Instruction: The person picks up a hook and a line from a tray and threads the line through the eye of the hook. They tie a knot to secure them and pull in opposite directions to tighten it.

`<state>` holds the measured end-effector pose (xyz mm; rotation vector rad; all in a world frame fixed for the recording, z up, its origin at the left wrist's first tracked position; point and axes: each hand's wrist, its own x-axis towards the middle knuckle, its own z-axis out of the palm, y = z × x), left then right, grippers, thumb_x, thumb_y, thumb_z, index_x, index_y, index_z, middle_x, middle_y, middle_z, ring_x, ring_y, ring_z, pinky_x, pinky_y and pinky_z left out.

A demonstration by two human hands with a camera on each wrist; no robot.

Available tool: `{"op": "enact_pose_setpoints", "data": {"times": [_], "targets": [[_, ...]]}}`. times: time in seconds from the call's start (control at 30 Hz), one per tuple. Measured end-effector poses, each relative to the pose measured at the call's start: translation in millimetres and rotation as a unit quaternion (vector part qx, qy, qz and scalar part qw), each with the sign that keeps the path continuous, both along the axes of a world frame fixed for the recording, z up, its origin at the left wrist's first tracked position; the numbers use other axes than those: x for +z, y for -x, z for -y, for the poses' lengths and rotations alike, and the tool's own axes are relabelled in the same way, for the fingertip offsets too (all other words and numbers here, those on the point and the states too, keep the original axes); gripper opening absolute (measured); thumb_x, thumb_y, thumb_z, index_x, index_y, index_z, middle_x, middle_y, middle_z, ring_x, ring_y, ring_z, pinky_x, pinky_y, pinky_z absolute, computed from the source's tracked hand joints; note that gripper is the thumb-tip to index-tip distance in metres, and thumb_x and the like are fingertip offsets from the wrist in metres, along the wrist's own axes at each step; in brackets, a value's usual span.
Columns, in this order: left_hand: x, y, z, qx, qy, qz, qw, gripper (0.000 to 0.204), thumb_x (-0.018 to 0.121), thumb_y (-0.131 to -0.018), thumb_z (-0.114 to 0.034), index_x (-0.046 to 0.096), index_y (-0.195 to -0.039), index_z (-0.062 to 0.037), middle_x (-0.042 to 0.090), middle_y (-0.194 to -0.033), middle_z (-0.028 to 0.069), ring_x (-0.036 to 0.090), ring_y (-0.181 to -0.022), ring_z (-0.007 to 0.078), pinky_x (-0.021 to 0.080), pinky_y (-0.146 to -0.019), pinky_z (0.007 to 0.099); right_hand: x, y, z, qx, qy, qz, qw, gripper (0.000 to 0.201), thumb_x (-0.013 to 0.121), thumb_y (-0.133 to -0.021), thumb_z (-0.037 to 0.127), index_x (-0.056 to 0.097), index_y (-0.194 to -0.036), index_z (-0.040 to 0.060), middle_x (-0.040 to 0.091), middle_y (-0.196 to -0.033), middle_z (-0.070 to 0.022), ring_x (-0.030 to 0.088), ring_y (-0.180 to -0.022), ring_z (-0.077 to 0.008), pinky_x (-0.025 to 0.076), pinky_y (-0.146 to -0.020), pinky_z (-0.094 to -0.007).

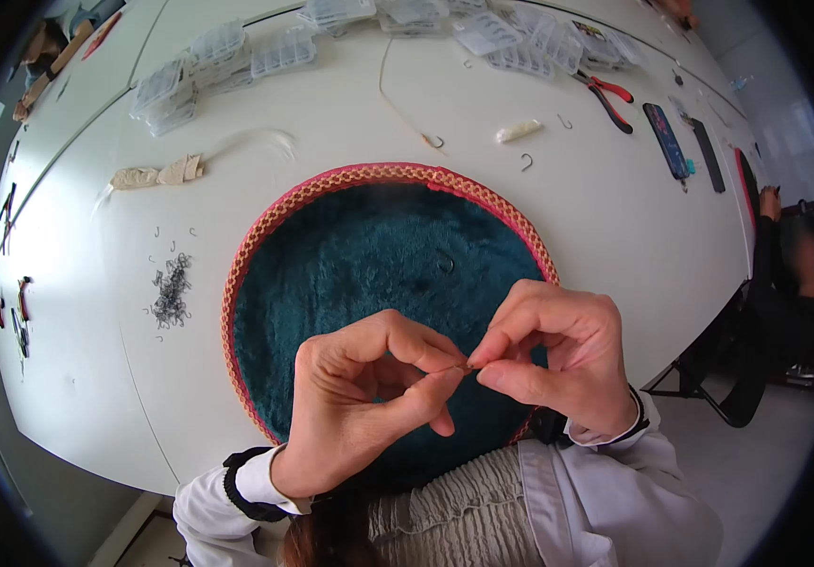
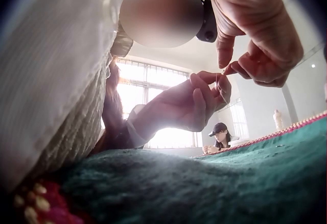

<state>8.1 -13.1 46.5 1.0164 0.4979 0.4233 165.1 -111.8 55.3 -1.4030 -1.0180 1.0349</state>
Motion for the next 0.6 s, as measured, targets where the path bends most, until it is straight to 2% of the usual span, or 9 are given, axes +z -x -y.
{"op": "enact_pose_setpoints", "data": {"times": [0.27,0.37,0.43,0.47,0.53,0.6], "targets": [[-0.4,0.0,2.8,-0.005,-0.022,-0.002,1.0,0.007,0.058,-0.075,0.01,0.055,-0.076,0.0039,0.059,-0.084,0.0165,0.061,-0.059,0.0158,0.053,-0.048,0.0245,1.6,0.8,-0.4,-0.002,0.017,0.008,1.0,0.003,0.066,-0.07,0.003,0.064,-0.072,0.0042,0.059,-0.07,0.0004,0.052,-0.059,-0.0041,0.037,-0.047,-0.0182],[-2.6,1.3,2.6,-0.01,-0.084,0.002,0.996,0.007,0.059,-0.074,0.01,0.056,-0.076,0.004,0.058,-0.084,0.0163,0.061,-0.059,0.016,0.054,-0.049,0.0243,2.9,1.0,-0.2,0.001,0.029,-0.006,1.0,0.003,0.065,-0.07,0.003,0.063,-0.071,0.0043,0.059,-0.07,0.0006,0.052,-0.06,-0.004,0.037,-0.049,-0.0187],[-3.3,1.8,1.7,-0.013,-0.223,0.004,0.975,0.008,0.06,-0.073,0.009,0.057,-0.076,0.0027,0.059,-0.083,0.0151,0.062,-0.059,0.0159,0.054,-0.05,0.0238,2.5,0.5,0.3,0.005,0.031,-0.007,0.999,0.003,0.065,-0.069,0.003,0.063,-0.072,0.0043,0.059,-0.071,0.0008,0.052,-0.06,-0.0039,0.037,-0.049,-0.0187],[-3.2,2.4,0.6,-0.013,-0.223,0.004,0.975,0.008,0.06,-0.073,0.009,0.057,-0.076,0.0027,0.059,-0.083,0.0151,0.062,-0.059,0.0159,0.054,-0.05,0.0238,2.5,0.3,0.5,0.008,0.034,-0.009,0.999,0.004,0.065,-0.069,0.003,0.063,-0.072,0.0044,0.059,-0.071,0.0009,0.052,-0.061,-0.0039,0.037,-0.05,-0.0188],[-2.8,3.8,-1.8,-0.021,-0.389,0.0,0.921,0.011,0.062,-0.071,0.009,0.058,-0.076,0.0008,0.061,-0.082,0.0133,0.063,-0.06,0.0157,0.053,-0.051,0.0232,3.2,0.3,0.5,0.012,0.037,-0.012,0.999,0.004,0.065,-0.069,0.003,0.063,-0.072,0.0045,0.059,-0.071,0.001,0.052,-0.061,-0.0039,0.037,-0.05,-0.0188],[0.3,4.4,-1.4,-0.023,-0.405,-0.011,0.914,0.011,0.062,-0.07,0.009,0.058,-0.076,-0.0001,0.061,-0.082,0.0127,0.064,-0.061,0.0157,0.053,-0.051,0.023,3.5,0.3,0.3,0.016,0.04,-0.015,0.999,0.004,0.065,-0.069,0.003,0.063,-0.072,0.0046,0.059,-0.071,0.001,0.052,-0.061,-0.0038,0.037,-0.05,-0.0188]]}}
